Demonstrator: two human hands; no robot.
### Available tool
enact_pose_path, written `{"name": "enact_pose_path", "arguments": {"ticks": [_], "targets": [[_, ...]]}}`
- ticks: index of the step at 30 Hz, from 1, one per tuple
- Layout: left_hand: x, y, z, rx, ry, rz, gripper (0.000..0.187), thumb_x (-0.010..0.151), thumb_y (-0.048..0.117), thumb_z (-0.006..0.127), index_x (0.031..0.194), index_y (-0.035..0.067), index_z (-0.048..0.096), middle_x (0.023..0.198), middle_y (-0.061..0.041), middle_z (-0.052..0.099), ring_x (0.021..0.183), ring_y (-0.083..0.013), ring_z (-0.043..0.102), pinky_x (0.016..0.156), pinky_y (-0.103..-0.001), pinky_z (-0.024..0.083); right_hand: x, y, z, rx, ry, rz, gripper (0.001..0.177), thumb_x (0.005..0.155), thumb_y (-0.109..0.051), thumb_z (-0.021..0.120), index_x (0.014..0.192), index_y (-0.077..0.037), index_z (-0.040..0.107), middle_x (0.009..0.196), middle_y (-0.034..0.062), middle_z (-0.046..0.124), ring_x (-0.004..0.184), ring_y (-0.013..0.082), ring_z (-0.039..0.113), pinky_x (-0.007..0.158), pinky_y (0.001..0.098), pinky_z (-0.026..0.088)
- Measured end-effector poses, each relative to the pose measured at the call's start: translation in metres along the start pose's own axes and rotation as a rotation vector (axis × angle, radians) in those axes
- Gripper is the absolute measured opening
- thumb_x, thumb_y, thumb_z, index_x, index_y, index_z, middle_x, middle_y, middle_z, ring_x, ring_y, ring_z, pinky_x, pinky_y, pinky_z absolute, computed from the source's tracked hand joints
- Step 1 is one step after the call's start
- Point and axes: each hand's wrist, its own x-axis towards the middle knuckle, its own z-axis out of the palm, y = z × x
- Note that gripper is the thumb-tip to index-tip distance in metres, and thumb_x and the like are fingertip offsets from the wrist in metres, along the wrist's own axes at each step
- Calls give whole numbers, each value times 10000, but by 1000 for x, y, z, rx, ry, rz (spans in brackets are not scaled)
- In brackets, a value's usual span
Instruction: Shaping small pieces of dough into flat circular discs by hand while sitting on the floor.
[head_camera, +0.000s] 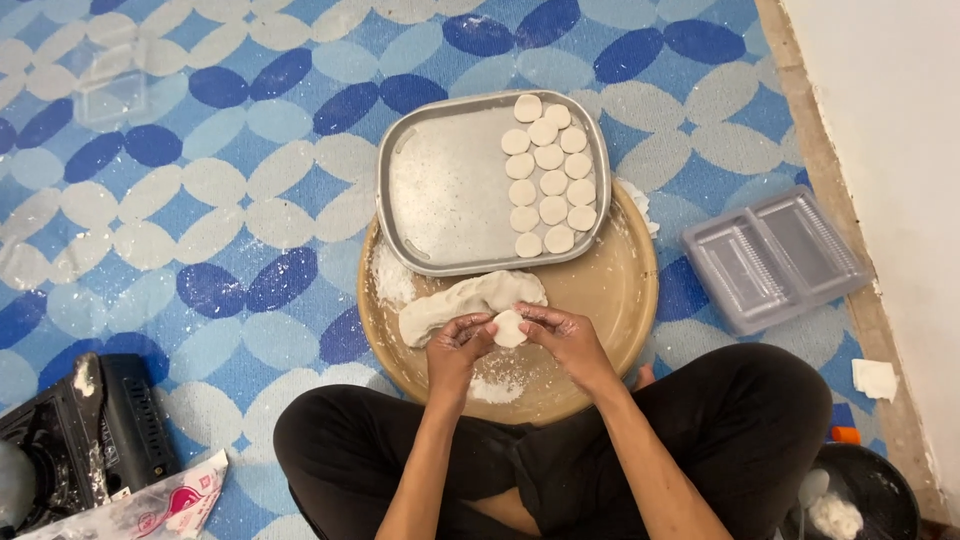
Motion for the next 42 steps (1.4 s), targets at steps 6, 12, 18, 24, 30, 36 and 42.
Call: {"name": "enact_pose_path", "arguments": {"ticks": [6, 12, 18, 24, 30, 36, 42], "targets": [[-1, -2, -1, 19, -4, -2, 392, 788, 115, 873, 1118, -39, 727, 890, -147, 761, 769, -204, 749, 738, -323, 644, 4, 3, -3, -43, 52, -3, 321, 881, -24, 753, 1199, 19, 751, 1049, 170, 782, 840, 150, 690, 787, 299, 615], [0, 1, 3, 111, -136, -38, 355, 790, 135, 871, 1091, -15, 759, 901, -114, 775, 730, -166, 748, 681, -289, 655, 3, -4, 6, -75, 18, -13, 330, 874, -67, 775, 1201, -24, 764, 1124, 134, 780, 917, 142, 682, 855, 316, 595], [16, -36, -11, 45, -34, -59, 385, 765, 164, 902, 1056, -34, 745, 846, -135, 762, 730, -197, 741, 720, -319, 639, 11, 23, 1, -101, 13, 5, 511, 743, -27, 865, 1237, -41, 734, 1085, 62, 771, 902, 97, 688, 850, 241, 584], [0, -6, 1, 54, -64, -86, 407, 762, 147, 899, 1086, -43, 743, 882, -156, 774, 776, -212, 752, 757, -329, 634, 5, 4, 6, -126, 73, 40, 419, 774, -10, 844, 1185, -11, 757, 1006, 79, 772, 865, 115, 679, 830, 264, 584], [-17, -8, -1, 66, -75, -149, 429, 766, 116, 880, 1132, -48, 726, 922, -159, 770, 810, -213, 746, 780, -331, 625, -8, 16, 4, -119, 125, 108, 398, 792, -21, 833, 1182, -7, 754, 1002, 90, 768, 862, 124, 678, 824, 272, 582], [5, 26, 18, 64, -116, -125, 455, 771, 85, 861, 1178, -53, 710, 962, -161, 767, 845, -214, 740, 803, -332, 617, 18, -8, 4, -119, 164, 83, 377, 811, -32, 823, 1179, -4, 751, 997, 100, 765, 859, 133, 677, 818, 280, 581], [11, 23, 24, 72, -137, -196, 485, 776, 54, 842, 1223, -59, 694, 1001, -164, 763, 880, -215, 734, 826, -333, 609, 19, 3, -2, -118, 227, 152, 356, 829, -43, 813, 1177, -1, 749, 993, 110, 761, 856, 142, 675, 812, 289, 579]]}}
